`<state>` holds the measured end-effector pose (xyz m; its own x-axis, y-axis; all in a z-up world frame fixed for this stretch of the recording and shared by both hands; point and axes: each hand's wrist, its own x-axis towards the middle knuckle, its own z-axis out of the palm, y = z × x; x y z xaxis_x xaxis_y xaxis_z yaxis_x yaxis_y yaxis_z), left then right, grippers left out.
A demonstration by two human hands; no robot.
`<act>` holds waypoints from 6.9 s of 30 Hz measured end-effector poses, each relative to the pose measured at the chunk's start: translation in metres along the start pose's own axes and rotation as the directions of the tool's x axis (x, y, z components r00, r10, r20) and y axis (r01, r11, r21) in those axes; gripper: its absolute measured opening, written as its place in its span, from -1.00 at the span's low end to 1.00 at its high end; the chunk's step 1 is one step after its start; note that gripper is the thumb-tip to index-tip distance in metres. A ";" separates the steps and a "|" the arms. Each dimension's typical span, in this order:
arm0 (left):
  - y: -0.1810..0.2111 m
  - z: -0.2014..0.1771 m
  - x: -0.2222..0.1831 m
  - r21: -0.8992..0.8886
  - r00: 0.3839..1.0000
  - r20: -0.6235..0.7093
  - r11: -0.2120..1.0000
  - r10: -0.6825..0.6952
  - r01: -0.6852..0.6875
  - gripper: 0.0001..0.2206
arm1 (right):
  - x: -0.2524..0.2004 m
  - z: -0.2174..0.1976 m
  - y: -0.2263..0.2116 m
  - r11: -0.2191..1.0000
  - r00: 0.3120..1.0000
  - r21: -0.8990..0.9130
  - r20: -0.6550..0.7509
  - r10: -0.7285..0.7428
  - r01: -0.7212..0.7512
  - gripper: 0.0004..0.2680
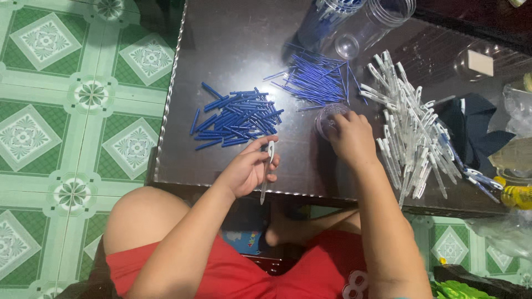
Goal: The person assembles pens by inserting ink refills into pen barrels and then placing the finished pens into a container.
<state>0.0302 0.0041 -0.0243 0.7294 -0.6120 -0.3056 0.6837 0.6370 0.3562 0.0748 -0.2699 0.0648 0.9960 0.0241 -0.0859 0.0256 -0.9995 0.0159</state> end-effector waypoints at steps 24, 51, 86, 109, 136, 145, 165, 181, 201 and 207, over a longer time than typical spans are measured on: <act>0.007 0.009 -0.005 0.028 1.000 0.003 1.000 0.004 -0.005 -0.56 | -0.005 0.024 0.024 0.988 0.987 -0.030 -0.046 -0.154 0.152 -0.89; 0.005 0.010 -0.006 0.069 1.000 -0.020 0.998 0.006 -0.005 -0.53 | -0.003 0.027 0.053 0.956 0.984 0.272 -0.110 0.144 -0.109 -0.89; -0.041 0.023 -0.018 0.658 0.963 0.001 0.725 0.271 -0.205 -0.74 | -0.078 -0.014 -0.076 0.356 0.925 0.855 -0.334 -0.182 0.378 -0.94; -0.009 0.010 -0.011 0.421 0.916 -0.194 0.873 0.351 -0.246 -0.85 | 0.080 0.017 -0.041 0.781 0.759 -0.253 -0.201 -0.619 0.571 -0.97; -0.011 0.023 -0.021 0.661 0.899 -0.166 0.722 0.406 -0.204 -0.81 | -0.055 -0.051 -0.087 0.629 0.676 0.267 -0.422 -0.604 0.730 -0.89; -0.006 0.037 -0.030 0.721 0.912 -0.148 0.673 0.382 -0.166 -0.81 | -0.059 -0.051 -0.086 0.632 0.670 0.244 -0.398 -0.627 0.735 -0.89; -0.003 0.036 -0.032 0.917 0.874 0.010 0.344 0.486 -0.202 -0.86 | -0.058 -0.049 -0.088 0.637 0.639 0.146 -0.371 -0.673 0.756 -0.92; 0.009 0.035 -0.044 0.958 0.972 -0.048 0.285 0.231 -0.020 -0.82 | -0.077 -0.052 -0.125 0.540 0.620 0.339 -0.203 -0.758 0.771 -0.63; 0.005 0.010 -0.021 0.549 0.860 -0.293 0.810 0.418 -0.207 -0.89 | -0.023 0.100 -0.125 0.875 0.833 0.277 -0.509 -0.217 0.397 -0.92; -0.002 -0.004 -0.018 0.706 0.906 -0.217 0.700 0.363 -0.111 -0.85 | -0.047 0.083 -0.112 0.279 0.950 0.952 0.037 0.310 -0.128 -0.81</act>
<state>0.0163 0.0156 -0.0228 0.9142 -0.2221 -0.3390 0.3806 0.1831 0.9064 0.0181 -0.1606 -0.0152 0.9510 -0.2878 -0.1132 -0.2016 -0.2994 -0.9326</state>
